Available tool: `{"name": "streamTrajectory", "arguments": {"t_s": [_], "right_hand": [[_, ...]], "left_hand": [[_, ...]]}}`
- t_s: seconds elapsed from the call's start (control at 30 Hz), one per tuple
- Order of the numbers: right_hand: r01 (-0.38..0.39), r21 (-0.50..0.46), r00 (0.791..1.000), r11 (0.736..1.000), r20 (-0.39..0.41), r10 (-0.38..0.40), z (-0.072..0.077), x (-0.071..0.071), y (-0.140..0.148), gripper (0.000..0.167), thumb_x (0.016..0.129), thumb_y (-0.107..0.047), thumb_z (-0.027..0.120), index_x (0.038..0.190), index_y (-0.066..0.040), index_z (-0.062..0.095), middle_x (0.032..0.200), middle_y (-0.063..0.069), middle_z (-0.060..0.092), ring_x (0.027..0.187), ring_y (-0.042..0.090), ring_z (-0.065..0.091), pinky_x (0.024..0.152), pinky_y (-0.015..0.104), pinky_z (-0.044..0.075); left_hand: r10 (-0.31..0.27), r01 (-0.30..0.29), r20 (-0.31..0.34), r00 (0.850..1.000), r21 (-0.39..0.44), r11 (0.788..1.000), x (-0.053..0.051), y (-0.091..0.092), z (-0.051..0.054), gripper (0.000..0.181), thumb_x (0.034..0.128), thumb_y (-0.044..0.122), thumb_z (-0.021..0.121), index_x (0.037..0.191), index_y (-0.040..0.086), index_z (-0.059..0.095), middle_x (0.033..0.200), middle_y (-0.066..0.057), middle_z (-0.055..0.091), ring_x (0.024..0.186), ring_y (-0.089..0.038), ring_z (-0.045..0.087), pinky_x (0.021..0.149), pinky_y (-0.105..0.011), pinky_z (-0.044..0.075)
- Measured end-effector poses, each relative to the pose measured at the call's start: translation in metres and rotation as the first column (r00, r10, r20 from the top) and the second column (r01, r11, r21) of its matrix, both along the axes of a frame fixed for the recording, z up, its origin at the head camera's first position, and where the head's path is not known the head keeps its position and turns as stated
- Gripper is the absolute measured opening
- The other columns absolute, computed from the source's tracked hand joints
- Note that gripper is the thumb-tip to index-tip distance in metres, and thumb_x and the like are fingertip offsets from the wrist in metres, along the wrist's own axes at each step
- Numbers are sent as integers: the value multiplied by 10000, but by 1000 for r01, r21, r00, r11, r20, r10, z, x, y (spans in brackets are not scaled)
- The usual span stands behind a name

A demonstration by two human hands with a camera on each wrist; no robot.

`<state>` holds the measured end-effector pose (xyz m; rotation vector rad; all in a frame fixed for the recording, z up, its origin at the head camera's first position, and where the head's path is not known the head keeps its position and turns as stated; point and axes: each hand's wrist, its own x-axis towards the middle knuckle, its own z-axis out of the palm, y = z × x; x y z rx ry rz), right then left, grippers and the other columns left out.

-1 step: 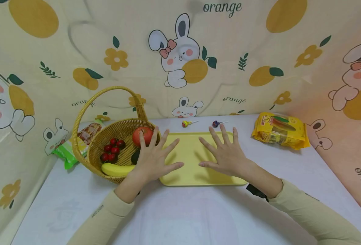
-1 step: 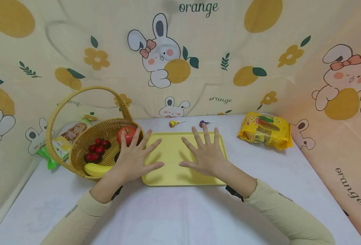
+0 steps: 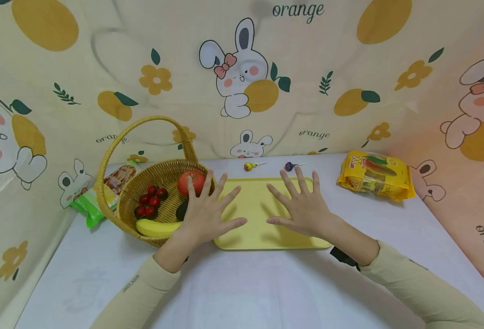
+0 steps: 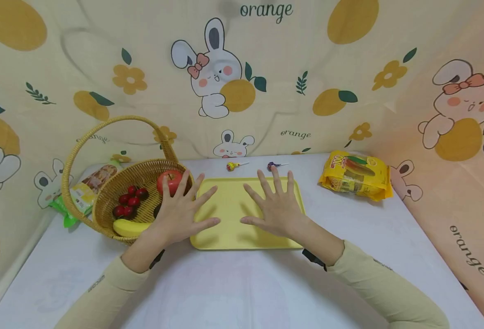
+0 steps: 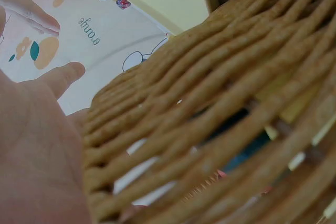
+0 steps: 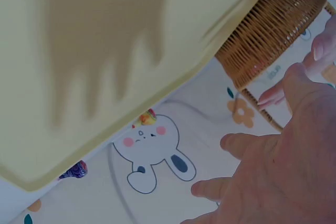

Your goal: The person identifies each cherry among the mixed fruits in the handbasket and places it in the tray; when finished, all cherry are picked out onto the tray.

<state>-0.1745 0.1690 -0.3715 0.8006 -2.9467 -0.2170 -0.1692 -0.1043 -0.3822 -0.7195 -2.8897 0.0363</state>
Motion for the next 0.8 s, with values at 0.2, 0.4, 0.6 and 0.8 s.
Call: {"name": "streamTrajectory", "arguments": {"t_s": [0.2, 0.4, 0.6, 0.8], "right_hand": [[8, 10, 1000, 1000, -3, -8, 0, -1, 0, 855, 897, -767, 449, 1577, -272, 293, 1638, 197, 118, 1468, 514, 6, 1123, 781, -1], [20, -29, 1000, 999, 23, -19, 2, -1, 5, 820, 931, -715, 460, 1579, -242, 291, 1636, 205, 119, 1468, 515, 14, 1119, 785, -9], [51, -140, 990, 989, 136, -32, -1, -3, 19, 739, 987, -562, 520, 1575, -173, 297, 1622, 224, 167, 1463, 517, 68, 1106, 802, 48], [87, -202, 984, 976, 169, -53, -1, -8, 32, 734, 982, -458, 602, 1562, -117, 309, 1597, 264, 202, 1439, 550, 112, 1069, 830, 130]], "left_hand": [[11, -11, -10, 1000, -14, 1000, -1, -1, 1, 833, 875, 836, 351, 1556, 359, 306, 1643, -89, 155, 1497, -433, 5, 1117, -780, -45], [8, -5, -74, 997, 48, 999, 14, -17, 7, 771, 913, 748, 440, 1551, 325, 352, 1632, -108, 228, 1501, -406, 88, 1132, -769, 38], [29, 240, -521, 853, 441, 865, 60, -71, 8, 397, 934, 311, 598, 1196, 25, 681, 1270, -195, 620, 1165, -401, 561, 1096, -415, 424], [467, 257, -566, 679, 779, 571, 87, -119, 1, 491, 866, 244, 721, 1181, -100, 570, 1230, -132, 563, 1119, -325, 526, 864, -51, 443]]}}
